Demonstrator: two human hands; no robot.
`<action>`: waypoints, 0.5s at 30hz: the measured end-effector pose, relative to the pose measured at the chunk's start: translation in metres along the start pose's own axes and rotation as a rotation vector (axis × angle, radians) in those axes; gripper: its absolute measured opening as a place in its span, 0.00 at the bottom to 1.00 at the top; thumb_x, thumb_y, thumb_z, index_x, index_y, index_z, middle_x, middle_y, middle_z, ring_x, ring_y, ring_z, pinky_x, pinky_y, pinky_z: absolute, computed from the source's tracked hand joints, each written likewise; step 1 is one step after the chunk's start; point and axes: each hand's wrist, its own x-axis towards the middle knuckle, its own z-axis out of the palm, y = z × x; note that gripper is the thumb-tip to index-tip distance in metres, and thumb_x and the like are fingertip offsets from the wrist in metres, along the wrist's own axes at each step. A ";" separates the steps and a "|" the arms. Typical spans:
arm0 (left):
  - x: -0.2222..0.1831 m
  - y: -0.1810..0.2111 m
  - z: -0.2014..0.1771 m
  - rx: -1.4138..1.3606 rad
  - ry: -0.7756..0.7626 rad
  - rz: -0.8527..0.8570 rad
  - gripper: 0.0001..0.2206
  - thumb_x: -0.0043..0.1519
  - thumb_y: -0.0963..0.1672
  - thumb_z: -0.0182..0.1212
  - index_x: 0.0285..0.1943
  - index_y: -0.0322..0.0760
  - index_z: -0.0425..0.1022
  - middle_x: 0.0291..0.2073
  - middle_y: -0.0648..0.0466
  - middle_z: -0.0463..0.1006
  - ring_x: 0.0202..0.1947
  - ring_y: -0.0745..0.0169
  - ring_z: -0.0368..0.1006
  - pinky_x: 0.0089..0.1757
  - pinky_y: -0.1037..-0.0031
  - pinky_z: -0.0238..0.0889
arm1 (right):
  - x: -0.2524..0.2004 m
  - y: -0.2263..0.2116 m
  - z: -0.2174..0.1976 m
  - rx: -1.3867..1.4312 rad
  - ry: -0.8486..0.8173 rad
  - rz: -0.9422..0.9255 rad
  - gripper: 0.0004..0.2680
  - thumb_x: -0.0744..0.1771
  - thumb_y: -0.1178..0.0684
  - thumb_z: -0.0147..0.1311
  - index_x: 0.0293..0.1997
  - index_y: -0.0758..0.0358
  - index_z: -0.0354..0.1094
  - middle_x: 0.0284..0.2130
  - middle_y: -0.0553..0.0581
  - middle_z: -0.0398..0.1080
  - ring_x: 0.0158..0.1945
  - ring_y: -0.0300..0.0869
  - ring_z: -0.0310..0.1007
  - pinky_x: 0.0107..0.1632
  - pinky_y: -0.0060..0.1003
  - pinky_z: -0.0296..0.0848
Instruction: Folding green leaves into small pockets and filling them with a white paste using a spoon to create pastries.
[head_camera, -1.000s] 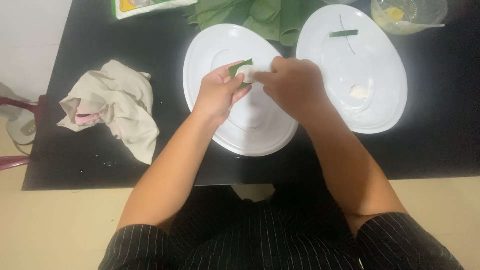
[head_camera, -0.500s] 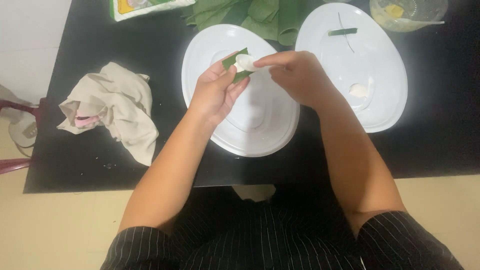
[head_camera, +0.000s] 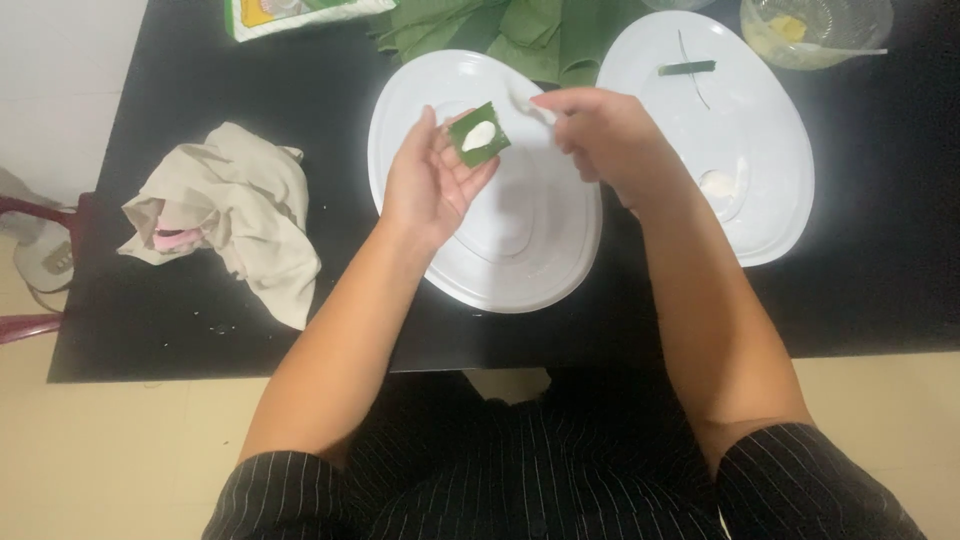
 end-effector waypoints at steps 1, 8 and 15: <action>0.000 0.001 0.000 -0.001 0.000 0.001 0.23 0.65 0.52 0.49 0.58 0.31 0.74 0.44 0.45 0.82 0.46 0.50 0.79 0.49 0.65 0.73 | 0.005 0.011 -0.003 -0.001 -0.001 0.000 0.19 0.61 0.60 0.37 0.51 0.49 0.75 0.23 0.43 0.61 0.20 0.32 0.47 0.21 0.26 0.46; 0.007 0.000 -0.012 0.072 0.102 0.156 0.22 0.67 0.53 0.42 0.59 0.35 0.71 0.49 0.46 0.79 0.51 0.52 0.77 0.52 0.67 0.72 | 0.052 0.083 0.004 -0.732 0.145 -0.588 0.07 0.66 0.56 0.56 0.47 0.54 0.74 0.39 0.51 0.76 0.44 0.46 0.75 0.51 0.42 0.68; 0.011 -0.002 -0.016 0.106 0.043 0.180 0.25 0.68 0.55 0.39 0.62 0.36 0.68 0.49 0.45 0.78 0.52 0.52 0.76 0.55 0.66 0.73 | 0.038 0.067 0.019 -0.929 0.111 -0.441 0.05 0.66 0.53 0.60 0.45 0.48 0.76 0.36 0.48 0.77 0.44 0.45 0.76 0.54 0.47 0.60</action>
